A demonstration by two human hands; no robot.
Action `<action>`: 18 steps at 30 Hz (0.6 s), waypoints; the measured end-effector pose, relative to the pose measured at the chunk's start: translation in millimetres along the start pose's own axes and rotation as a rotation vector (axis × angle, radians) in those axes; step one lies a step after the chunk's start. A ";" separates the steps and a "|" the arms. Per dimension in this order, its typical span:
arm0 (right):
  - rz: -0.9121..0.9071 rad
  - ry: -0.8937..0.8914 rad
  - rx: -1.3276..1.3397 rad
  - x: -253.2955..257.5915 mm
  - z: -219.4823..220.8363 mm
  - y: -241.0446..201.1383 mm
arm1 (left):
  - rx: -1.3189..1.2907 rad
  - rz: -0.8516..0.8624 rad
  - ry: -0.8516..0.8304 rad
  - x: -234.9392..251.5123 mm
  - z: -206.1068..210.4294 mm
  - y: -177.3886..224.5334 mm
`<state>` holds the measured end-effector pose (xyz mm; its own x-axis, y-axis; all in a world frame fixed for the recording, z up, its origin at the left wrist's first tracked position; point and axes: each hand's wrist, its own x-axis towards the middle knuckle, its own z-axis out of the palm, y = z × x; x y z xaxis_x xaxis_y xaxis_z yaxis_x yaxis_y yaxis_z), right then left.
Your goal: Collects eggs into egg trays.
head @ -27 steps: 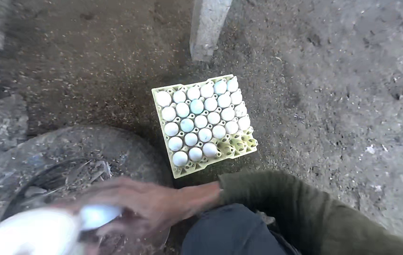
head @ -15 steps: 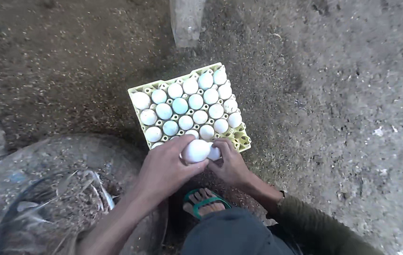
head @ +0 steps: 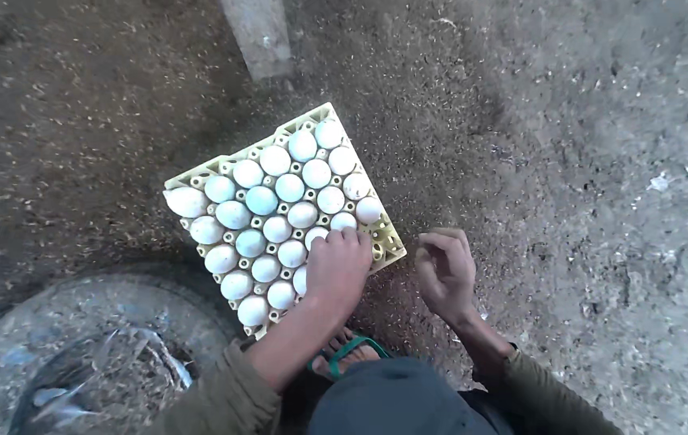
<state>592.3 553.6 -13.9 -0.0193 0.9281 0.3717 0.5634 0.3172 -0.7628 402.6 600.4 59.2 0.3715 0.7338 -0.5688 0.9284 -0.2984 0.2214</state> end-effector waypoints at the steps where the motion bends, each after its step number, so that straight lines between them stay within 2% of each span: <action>1: -0.007 0.024 0.013 0.3 -1.7 2.3 | 0.006 0.019 0.052 0.2 -1.5 3.0; 3: -0.013 0.067 0.024 2.3 -6.7 7.0 | -0.007 0.120 0.232 4.6 0.9 8.2; 6: -0.010 0.136 0.033 9.3 -14.7 12.5 | -0.077 0.398 0.460 31.9 15.8 9.3; 10: -0.004 0.186 0.089 20.3 -18.2 20.3 | -0.270 0.661 0.531 68.4 42.8 -0.2; 14: 0.020 0.155 0.114 28.0 -9.6 31.1 | -0.357 0.725 0.582 73.9 53.5 -4.2; 18: 0.141 0.049 0.128 38.7 4.9 40.6 | -0.395 0.766 0.585 67.6 53.1 -5.5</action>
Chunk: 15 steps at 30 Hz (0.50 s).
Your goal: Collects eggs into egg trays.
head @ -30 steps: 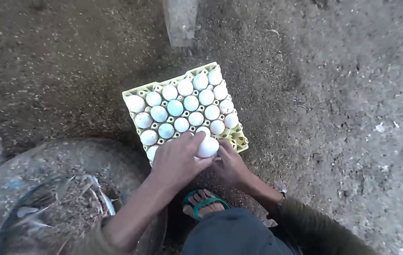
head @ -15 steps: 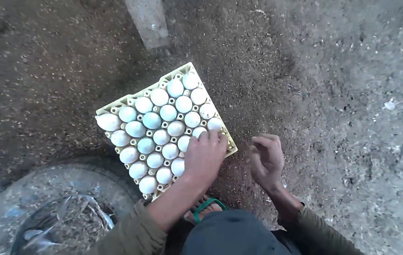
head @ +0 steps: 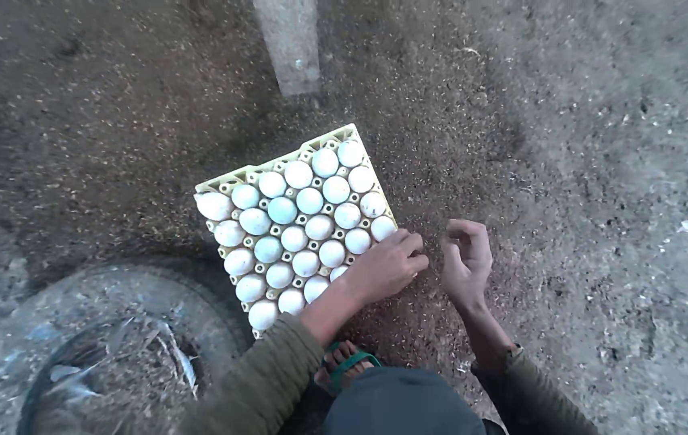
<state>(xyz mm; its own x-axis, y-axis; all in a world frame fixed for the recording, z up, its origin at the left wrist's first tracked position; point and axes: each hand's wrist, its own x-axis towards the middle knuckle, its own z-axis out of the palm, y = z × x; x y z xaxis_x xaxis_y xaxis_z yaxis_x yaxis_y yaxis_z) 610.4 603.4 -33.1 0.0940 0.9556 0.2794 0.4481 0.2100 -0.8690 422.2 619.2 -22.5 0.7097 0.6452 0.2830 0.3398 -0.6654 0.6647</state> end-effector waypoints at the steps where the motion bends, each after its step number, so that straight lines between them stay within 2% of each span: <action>1: 0.067 -0.048 -0.010 4.4 1.7 0.8 | -0.002 -0.008 0.034 -3.9 -1.3 2.8; 5: 0.351 -0.280 -0.038 29.9 9.2 -0.8 | 0.057 -0.133 0.267 -33.7 -11.8 6.0; 10: 0.419 -0.424 -0.053 47.7 22.1 -3.4 | 0.150 -0.293 0.433 -77.8 -31.7 1.3; 13: 0.468 -0.499 -0.065 49.2 24.2 -6.3 | 0.257 -0.591 0.702 -116.6 -58.3 3.2; 15: 0.511 -0.547 -0.060 47.9 25.2 -1.5 | 0.299 -0.961 0.841 -147.7 -81.4 -1.5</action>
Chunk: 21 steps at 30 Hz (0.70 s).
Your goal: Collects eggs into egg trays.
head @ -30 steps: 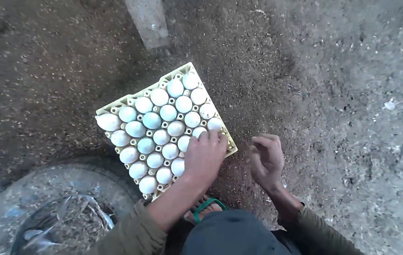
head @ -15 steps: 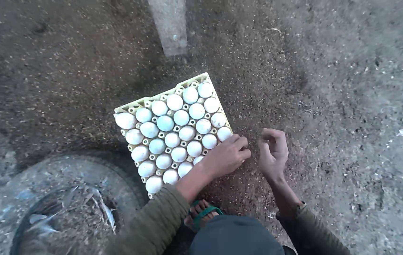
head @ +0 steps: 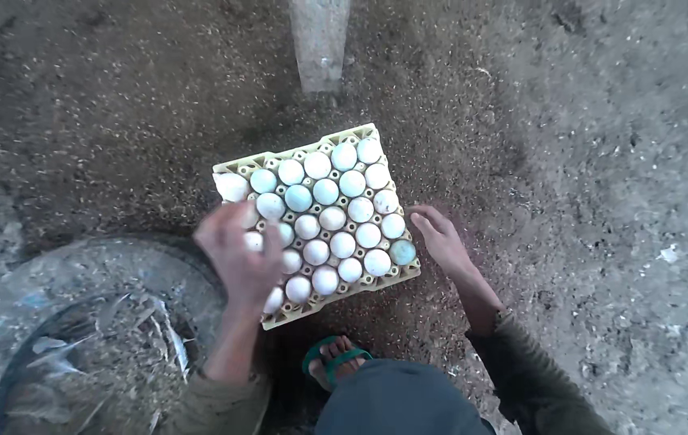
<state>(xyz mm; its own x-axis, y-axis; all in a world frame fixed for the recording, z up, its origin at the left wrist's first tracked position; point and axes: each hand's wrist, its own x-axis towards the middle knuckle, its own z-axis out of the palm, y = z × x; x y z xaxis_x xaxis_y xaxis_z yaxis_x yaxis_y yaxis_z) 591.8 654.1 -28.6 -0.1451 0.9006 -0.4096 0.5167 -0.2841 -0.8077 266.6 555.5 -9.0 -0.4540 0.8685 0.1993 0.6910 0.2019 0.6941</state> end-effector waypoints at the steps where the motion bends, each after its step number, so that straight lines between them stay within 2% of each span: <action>1: 0.012 -0.011 0.011 1.9 2.0 1.7 | 0.026 -0.209 0.010 5.9 -11.3 -13.4; 3: 0.021 0.005 0.037 6.4 8.3 0.1 | -0.033 -0.575 -0.046 12.7 -22.2 -37.6; 4: 0.026 0.016 0.048 9.2 11.5 -1.8 | -0.075 -0.692 -0.116 12.3 -24.0 -44.4; 7: 0.068 0.041 0.093 20.8 21.5 -10.2 | -0.208 -0.859 -0.299 9.1 -21.4 -40.9; 10: 0.146 0.064 0.116 26.7 29.5 -17.1 | -0.271 -0.845 -0.302 5.5 -5.6 -43.6; 13: 0.147 0.131 0.007 19.1 42.0 -35.1 | -0.384 -0.857 -0.309 6.4 -5.7 -37.0; 17: 0.025 0.122 -0.107 -5.8 46.1 -73.8 | -0.569 -0.865 -0.220 0.5 -23.7 -28.7; 21: -0.180 0.024 0.082 -17.3 47.6 -106.0 | -0.707 -0.837 -0.057 -15.7 -72.8 -22.1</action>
<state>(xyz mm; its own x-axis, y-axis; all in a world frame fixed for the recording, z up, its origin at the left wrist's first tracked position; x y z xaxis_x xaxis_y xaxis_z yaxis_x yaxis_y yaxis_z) 499.4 653.0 43.9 -0.2082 0.9467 -0.2457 0.4134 -0.1425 -0.8993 217.5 504.4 22.8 -0.5897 0.6010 -0.5395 -0.3106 0.4479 0.8384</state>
